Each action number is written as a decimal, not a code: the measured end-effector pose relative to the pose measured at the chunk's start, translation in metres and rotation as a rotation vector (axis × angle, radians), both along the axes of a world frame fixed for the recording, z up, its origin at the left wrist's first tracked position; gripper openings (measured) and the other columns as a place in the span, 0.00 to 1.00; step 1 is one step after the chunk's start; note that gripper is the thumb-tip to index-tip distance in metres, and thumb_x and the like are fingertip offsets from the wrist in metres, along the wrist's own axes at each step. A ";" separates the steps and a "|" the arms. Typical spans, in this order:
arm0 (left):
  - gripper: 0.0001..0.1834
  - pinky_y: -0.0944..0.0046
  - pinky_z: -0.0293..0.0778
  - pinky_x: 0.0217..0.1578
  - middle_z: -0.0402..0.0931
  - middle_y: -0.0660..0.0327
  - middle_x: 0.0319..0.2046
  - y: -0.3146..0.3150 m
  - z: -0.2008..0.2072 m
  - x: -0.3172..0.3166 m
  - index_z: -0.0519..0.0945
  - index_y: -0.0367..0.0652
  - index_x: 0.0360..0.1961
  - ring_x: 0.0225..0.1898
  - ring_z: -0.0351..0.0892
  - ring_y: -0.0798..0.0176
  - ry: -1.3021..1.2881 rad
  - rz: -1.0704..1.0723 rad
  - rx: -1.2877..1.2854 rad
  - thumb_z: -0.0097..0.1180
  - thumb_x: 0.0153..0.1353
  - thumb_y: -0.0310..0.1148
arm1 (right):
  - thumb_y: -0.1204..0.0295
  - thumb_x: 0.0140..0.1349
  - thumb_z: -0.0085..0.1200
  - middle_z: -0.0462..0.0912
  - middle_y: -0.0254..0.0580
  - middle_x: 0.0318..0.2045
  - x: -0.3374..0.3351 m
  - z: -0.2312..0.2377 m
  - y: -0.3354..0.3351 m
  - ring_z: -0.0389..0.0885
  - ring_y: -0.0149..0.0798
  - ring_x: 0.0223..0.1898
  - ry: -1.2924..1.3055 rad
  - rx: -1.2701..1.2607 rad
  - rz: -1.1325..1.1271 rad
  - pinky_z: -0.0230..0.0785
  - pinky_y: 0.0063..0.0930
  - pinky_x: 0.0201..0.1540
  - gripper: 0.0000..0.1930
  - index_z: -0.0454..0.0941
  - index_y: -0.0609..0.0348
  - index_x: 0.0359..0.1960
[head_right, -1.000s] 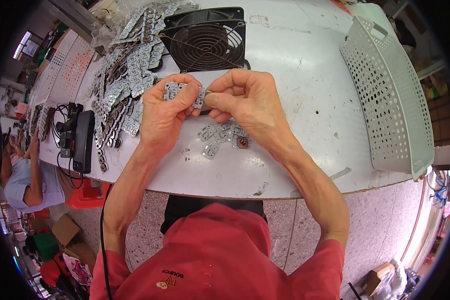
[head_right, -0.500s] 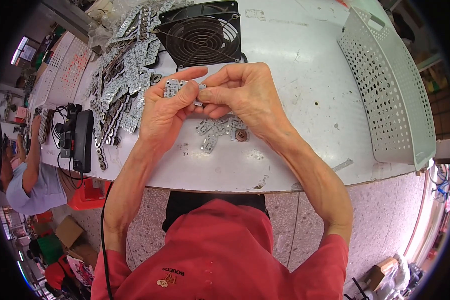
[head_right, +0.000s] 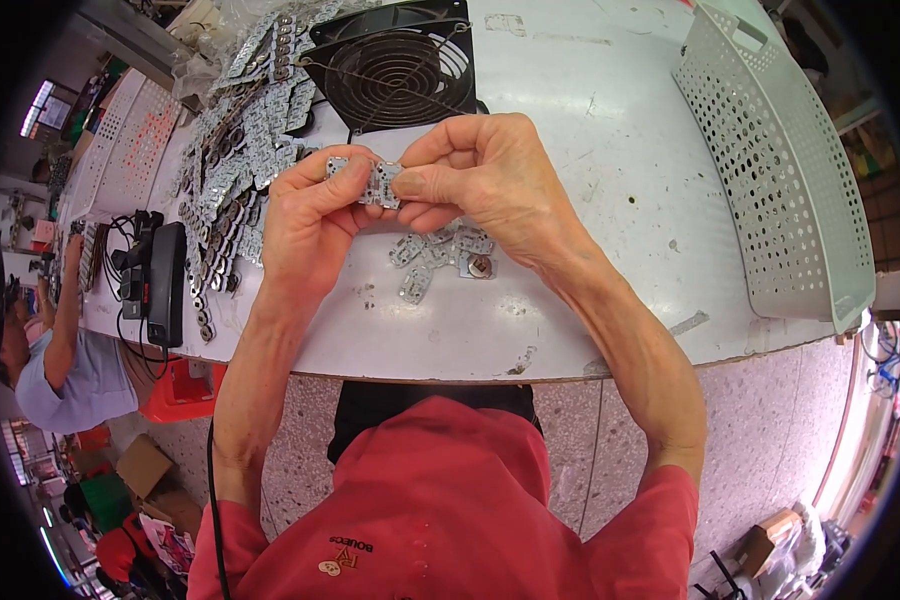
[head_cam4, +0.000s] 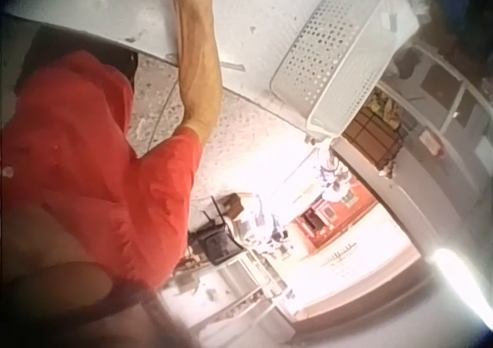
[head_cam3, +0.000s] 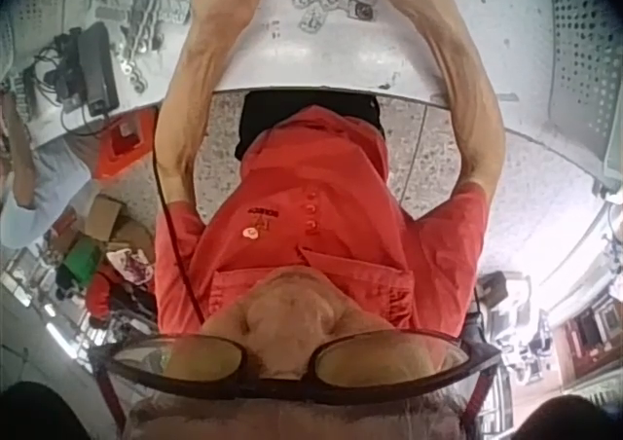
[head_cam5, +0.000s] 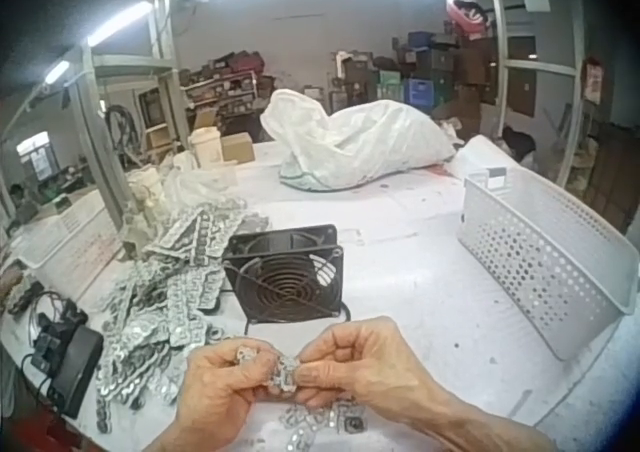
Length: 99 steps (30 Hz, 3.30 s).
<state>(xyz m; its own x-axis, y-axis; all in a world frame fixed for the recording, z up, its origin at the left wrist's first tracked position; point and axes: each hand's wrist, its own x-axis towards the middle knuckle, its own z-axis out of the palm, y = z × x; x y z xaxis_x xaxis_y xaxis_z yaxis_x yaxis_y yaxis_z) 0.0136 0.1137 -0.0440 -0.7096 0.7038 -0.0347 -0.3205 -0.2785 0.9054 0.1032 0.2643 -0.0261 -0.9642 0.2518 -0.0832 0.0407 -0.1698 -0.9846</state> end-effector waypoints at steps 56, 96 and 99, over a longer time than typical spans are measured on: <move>0.10 0.72 0.74 0.29 0.75 0.60 0.28 0.008 -0.017 0.001 0.77 0.33 0.34 0.28 0.77 0.70 0.679 0.193 -0.175 0.51 0.49 0.15 | 0.76 0.53 0.56 0.79 0.42 0.24 -0.012 -0.012 0.007 0.78 0.28 0.22 -0.098 -0.028 0.006 0.73 0.16 0.26 0.07 0.77 0.69 0.32; 0.09 0.76 0.73 0.29 0.77 0.63 0.29 0.018 -0.018 -0.009 0.78 0.35 0.37 0.26 0.75 0.75 0.658 0.238 -0.423 0.53 0.53 0.19 | 0.79 0.52 0.55 0.79 0.49 0.25 -0.019 -0.022 0.008 0.80 0.33 0.23 -0.076 -0.030 -0.113 0.75 0.18 0.25 0.12 0.73 0.76 0.37; 0.09 0.76 0.73 0.29 0.77 0.63 0.28 0.017 -0.020 -0.011 0.78 0.34 0.36 0.26 0.75 0.75 0.663 0.242 -0.434 0.54 0.52 0.19 | 0.79 0.52 0.54 0.79 0.49 0.25 -0.020 -0.021 0.007 0.80 0.33 0.23 -0.074 -0.035 -0.128 0.75 0.18 0.25 0.12 0.73 0.76 0.37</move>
<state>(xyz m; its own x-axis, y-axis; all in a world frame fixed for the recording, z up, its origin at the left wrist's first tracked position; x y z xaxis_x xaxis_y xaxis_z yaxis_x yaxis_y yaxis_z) 0.0023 0.1302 -0.0637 -0.8084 0.5494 0.2113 0.3421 0.1463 0.9282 0.0837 0.2712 -0.0467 -0.9153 0.3679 -0.1638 0.0887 -0.2128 -0.9731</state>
